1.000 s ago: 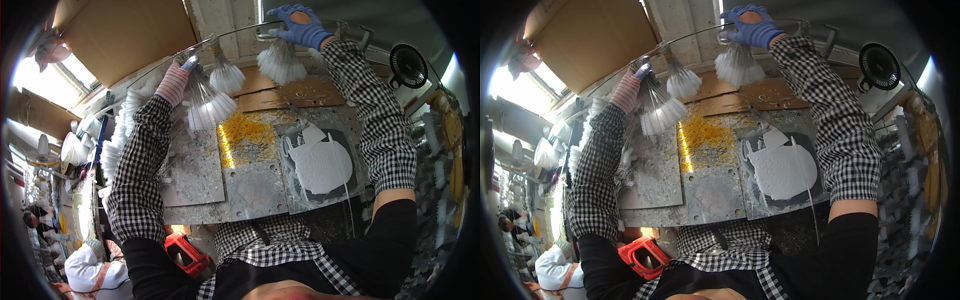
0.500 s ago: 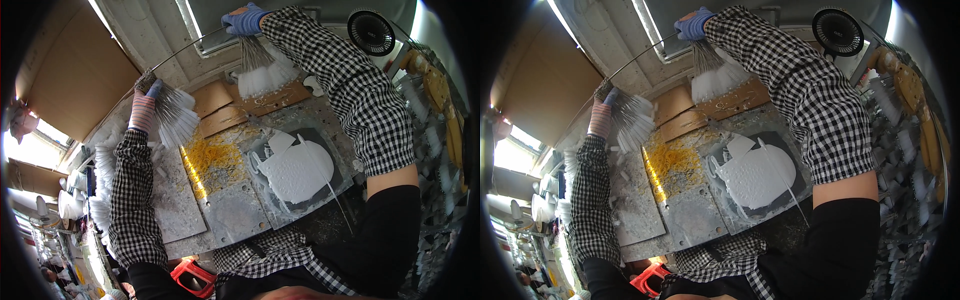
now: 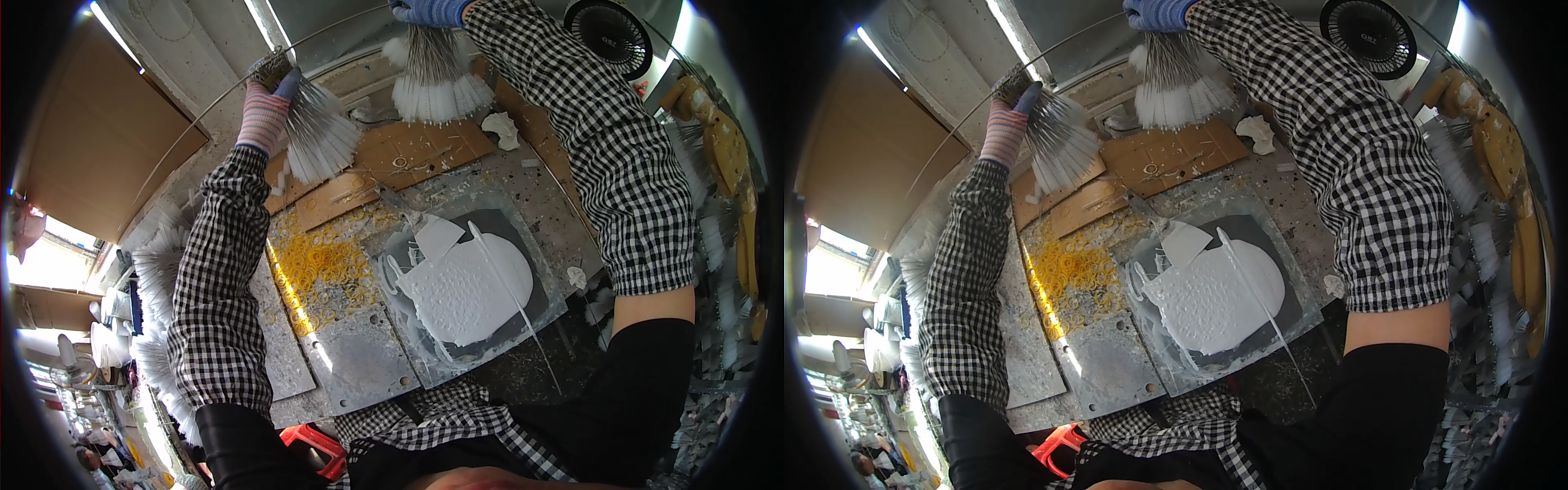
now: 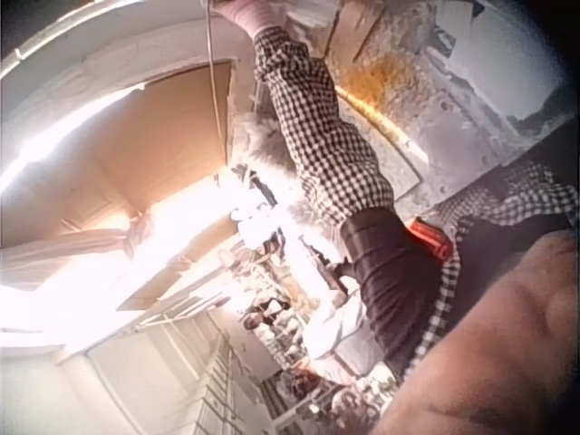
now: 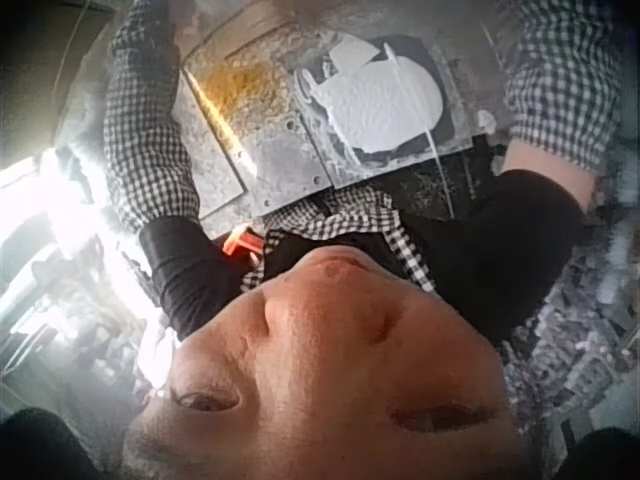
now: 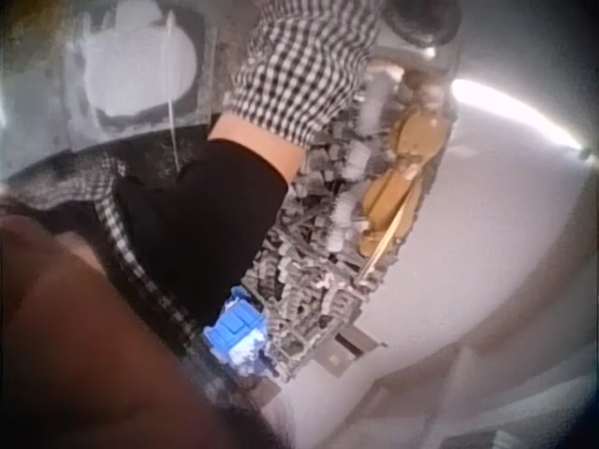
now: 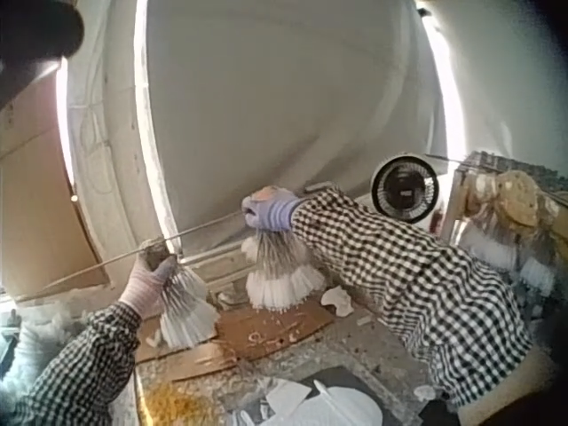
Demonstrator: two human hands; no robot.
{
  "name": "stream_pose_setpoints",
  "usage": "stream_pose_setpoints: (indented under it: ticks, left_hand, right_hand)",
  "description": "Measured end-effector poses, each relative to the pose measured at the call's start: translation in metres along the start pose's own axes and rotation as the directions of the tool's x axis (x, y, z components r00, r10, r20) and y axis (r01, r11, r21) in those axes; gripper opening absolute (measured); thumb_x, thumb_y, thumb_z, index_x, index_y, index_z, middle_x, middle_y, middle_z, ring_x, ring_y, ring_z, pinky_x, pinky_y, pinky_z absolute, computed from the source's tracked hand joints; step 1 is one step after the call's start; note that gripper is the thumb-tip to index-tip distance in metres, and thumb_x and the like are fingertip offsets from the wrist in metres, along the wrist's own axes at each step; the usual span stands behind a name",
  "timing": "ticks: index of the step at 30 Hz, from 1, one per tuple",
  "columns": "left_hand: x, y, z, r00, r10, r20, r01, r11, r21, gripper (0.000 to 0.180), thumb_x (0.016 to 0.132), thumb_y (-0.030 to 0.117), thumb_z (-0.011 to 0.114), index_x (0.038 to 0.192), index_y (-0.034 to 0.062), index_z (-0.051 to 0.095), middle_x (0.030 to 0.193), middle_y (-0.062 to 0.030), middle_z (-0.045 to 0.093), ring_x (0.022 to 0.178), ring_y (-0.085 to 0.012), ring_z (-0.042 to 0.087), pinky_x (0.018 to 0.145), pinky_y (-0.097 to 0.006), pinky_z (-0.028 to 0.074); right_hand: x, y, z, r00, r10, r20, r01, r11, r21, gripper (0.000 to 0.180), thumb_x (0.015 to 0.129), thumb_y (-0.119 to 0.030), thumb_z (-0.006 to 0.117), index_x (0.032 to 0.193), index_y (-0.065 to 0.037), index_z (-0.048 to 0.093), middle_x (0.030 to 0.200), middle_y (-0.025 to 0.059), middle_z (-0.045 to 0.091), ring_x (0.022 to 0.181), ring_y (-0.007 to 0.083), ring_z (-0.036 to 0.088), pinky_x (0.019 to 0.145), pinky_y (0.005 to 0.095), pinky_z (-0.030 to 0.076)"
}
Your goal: Dipping bundles of brush bristles into white paint or a coating liquid at a manufacturing workbench.
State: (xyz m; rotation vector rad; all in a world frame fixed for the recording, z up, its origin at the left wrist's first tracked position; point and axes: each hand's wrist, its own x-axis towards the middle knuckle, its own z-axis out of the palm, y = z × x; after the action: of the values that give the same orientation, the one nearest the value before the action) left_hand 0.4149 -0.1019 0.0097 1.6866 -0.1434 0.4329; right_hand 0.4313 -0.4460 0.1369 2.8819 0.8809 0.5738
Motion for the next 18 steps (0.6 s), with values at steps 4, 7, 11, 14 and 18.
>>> stream_pose_setpoints:
  ticks: [4, 7, 11, 14, 18]
  left_hand:
    - [-0.006, 0.010, 0.037, 0.989, 0.070, 0.134, -0.101, 0.966, 0.239, 0.032, 0.105, 0.007, 0.047, 0.134, -0.0008, 0.058, 0.136, -0.0166, 0.062, 0.124, -0.0254, 0.060, 0.104, -0.045, 0.049]
    - [-0.025, 0.021, 0.037, 0.972, 0.090, 0.215, -0.188, 0.851, 0.491, 0.035, 0.105, 0.011, 0.050, 0.140, 0.0080, 0.056, 0.136, -0.0111, 0.062, 0.123, -0.0216, 0.058, 0.100, -0.043, 0.050]
    - [-0.030, 0.012, 0.035, 0.959, 0.103, 0.264, -0.284, 0.377, 0.882, 0.035, 0.106, 0.030, 0.058, 0.134, 0.0086, 0.058, 0.118, -0.0077, 0.070, 0.100, -0.0238, 0.068, 0.090, -0.038, 0.053]
    - [-0.019, 0.008, -0.066, 0.979, 0.197, -0.043, -0.047, 0.430, 0.901, 0.061, 0.088, 0.047, 0.076, 0.123, 0.0007, 0.058, 0.108, -0.0185, 0.071, 0.097, -0.0334, 0.071, 0.083, -0.045, 0.060]
    - [-0.117, 0.069, 0.072, 0.994, 0.106, -0.036, -0.089, 0.942, 0.325, 0.110, 0.082, 0.047, 0.081, 0.159, -0.0006, 0.019, 0.153, -0.0285, 0.041, 0.143, -0.0414, 0.039, 0.119, -0.048, 0.034]
  right_hand:
    - [-0.005, 0.028, 0.009, 0.997, 0.038, -0.064, -0.041, 0.998, -0.043, 0.036, 0.094, -0.035, 0.055, 0.116, -0.011, 0.070, 0.113, 0.0156, 0.073, 0.108, 0.0346, 0.068, 0.097, 0.0460, 0.052]
    - [-0.003, 0.027, 0.013, 0.997, -0.027, -0.073, 0.024, 0.999, -0.039, 0.036, 0.095, -0.036, 0.056, 0.117, -0.010, 0.068, 0.111, 0.0171, 0.072, 0.108, 0.0358, 0.067, 0.096, 0.0468, 0.051]
    - [-0.003, 0.009, 0.017, 1.000, 0.006, -0.010, -0.005, 1.000, 0.018, 0.039, 0.095, -0.037, 0.057, 0.118, -0.007, 0.065, 0.110, 0.0198, 0.071, 0.107, 0.0377, 0.066, 0.096, 0.0472, 0.050]
    - [0.063, -0.063, 0.019, 0.927, -0.307, -0.215, 0.351, 0.912, 0.211, 0.054, 0.104, -0.037, 0.055, 0.144, -0.001, 0.053, 0.137, 0.0190, 0.063, 0.131, 0.0336, 0.057, 0.114, 0.0401, 0.040]
    - [0.003, 0.204, 0.060, 0.984, -0.134, -0.119, 0.131, 0.991, -0.032, 0.046, 0.106, -0.028, 0.056, 0.144, -0.001, 0.055, 0.146, 0.0146, 0.058, 0.138, 0.0234, 0.052, 0.116, 0.0330, 0.038]
